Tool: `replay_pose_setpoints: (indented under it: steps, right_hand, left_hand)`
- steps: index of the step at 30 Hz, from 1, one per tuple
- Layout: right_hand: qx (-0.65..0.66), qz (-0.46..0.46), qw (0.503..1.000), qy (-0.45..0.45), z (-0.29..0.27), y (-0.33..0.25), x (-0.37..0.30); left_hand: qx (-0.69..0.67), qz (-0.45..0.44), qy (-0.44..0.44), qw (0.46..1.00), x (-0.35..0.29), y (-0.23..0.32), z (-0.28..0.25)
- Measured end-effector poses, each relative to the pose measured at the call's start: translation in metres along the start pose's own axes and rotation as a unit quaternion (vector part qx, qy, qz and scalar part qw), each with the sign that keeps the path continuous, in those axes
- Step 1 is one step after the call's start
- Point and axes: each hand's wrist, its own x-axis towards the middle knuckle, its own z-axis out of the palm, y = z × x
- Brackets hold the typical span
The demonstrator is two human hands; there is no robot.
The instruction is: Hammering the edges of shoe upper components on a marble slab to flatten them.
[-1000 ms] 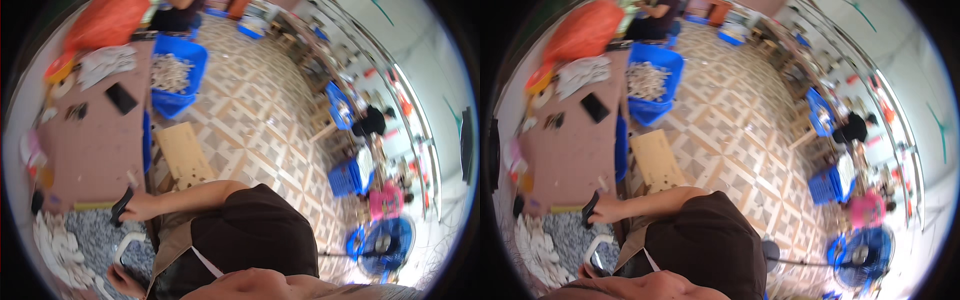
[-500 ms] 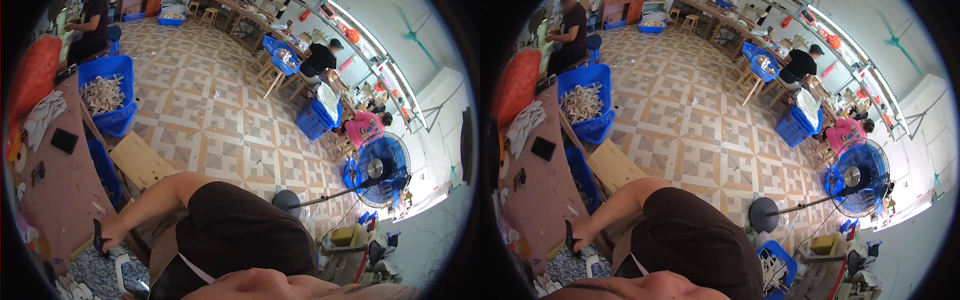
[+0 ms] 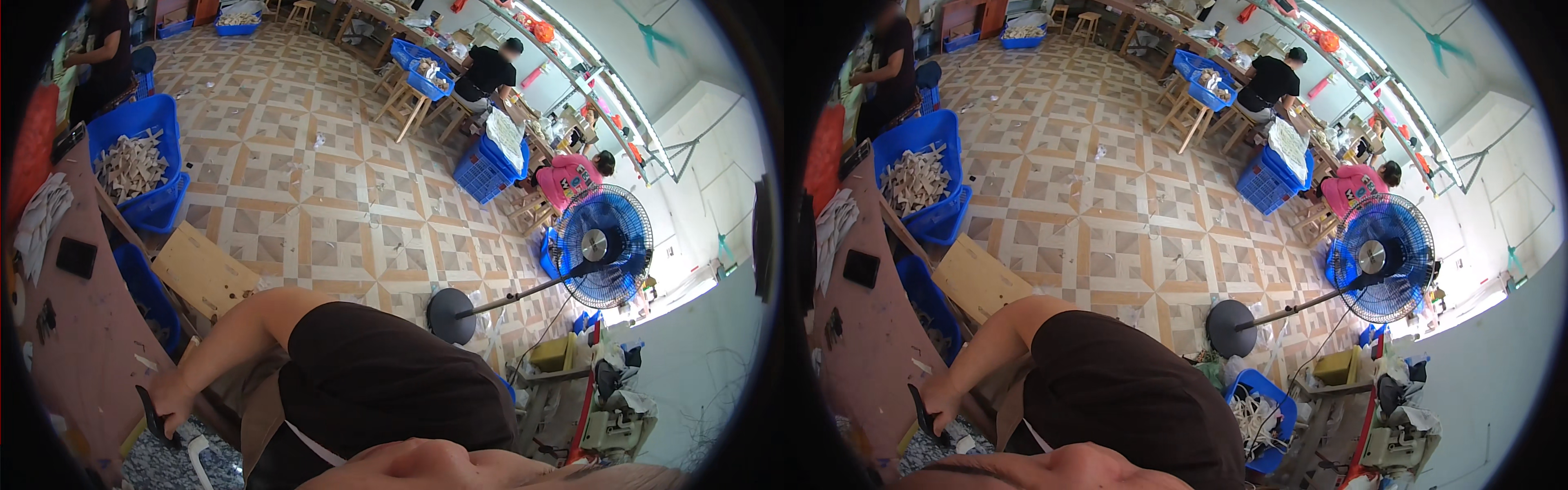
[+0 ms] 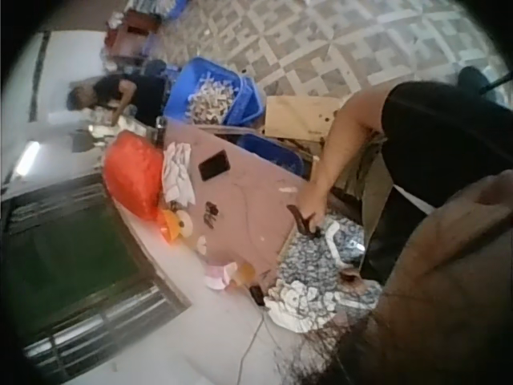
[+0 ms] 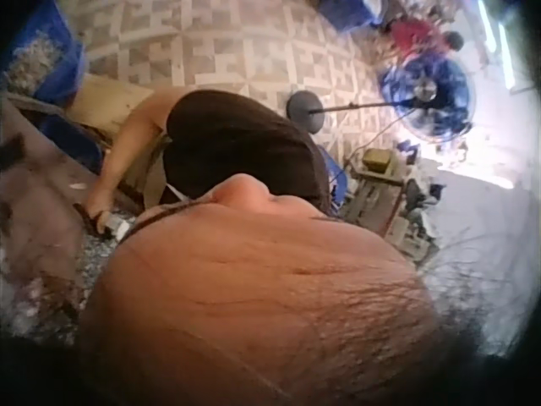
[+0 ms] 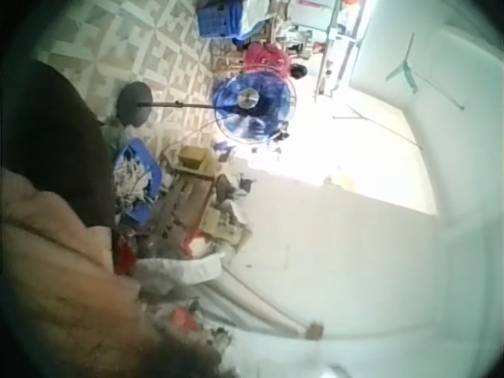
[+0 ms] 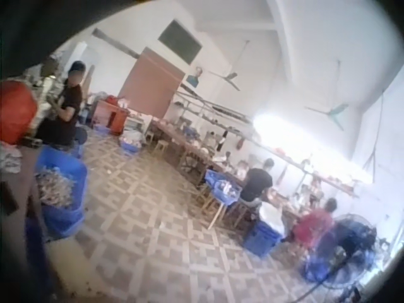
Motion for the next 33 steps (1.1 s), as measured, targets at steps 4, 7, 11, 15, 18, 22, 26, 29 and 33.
replay_pose_setpoints:
  steps: [4,7,11,15,18,22,26,29,33]
  right_hand:
    - [0.008,0.010,0.999,-0.048,-0.011,-0.022,0.000]
    - [0.016,0.015,0.999,-0.038,-0.007,-0.022,0.001]
    - [0.010,0.003,1.000,-0.026,-0.005,-0.014,0.004]
    - [0.005,0.016,0.999,-0.043,-0.013,-0.015,0.004]
    - [0.028,0.004,0.999,-0.028,-0.010,-0.017,0.003]
    - [0.025,0.003,0.999,-0.023,-0.010,-0.021,-0.004]
    - [0.091,0.012,0.992,0.081,-0.030,-0.020,-0.020]
    - [0.095,0.016,0.993,0.070,-0.019,-0.016,-0.017]
    - [0.121,0.000,0.991,0.062,-0.028,-0.033,-0.021]
  left_hand:
    - [0.001,0.002,0.002,1.000,-0.011,0.006,-0.009]
    - [-0.011,0.011,-0.008,1.000,-0.008,0.010,-0.007]
    - [-0.027,0.030,-0.020,0.999,-0.001,0.019,0.001]
    - [-0.043,0.046,-0.027,0.998,0.003,0.029,0.009]
    - [-0.049,0.056,-0.025,0.997,0.000,0.037,0.008]
    - [-0.038,0.056,0.003,0.998,-0.017,0.047,-0.015]
    - [0.239,-0.107,-0.045,0.964,-0.024,0.107,-0.058]
    - [0.227,-0.075,-0.024,0.971,-0.021,0.157,-0.065]
    - [0.105,-0.168,0.021,0.980,-0.038,0.170,-0.057]
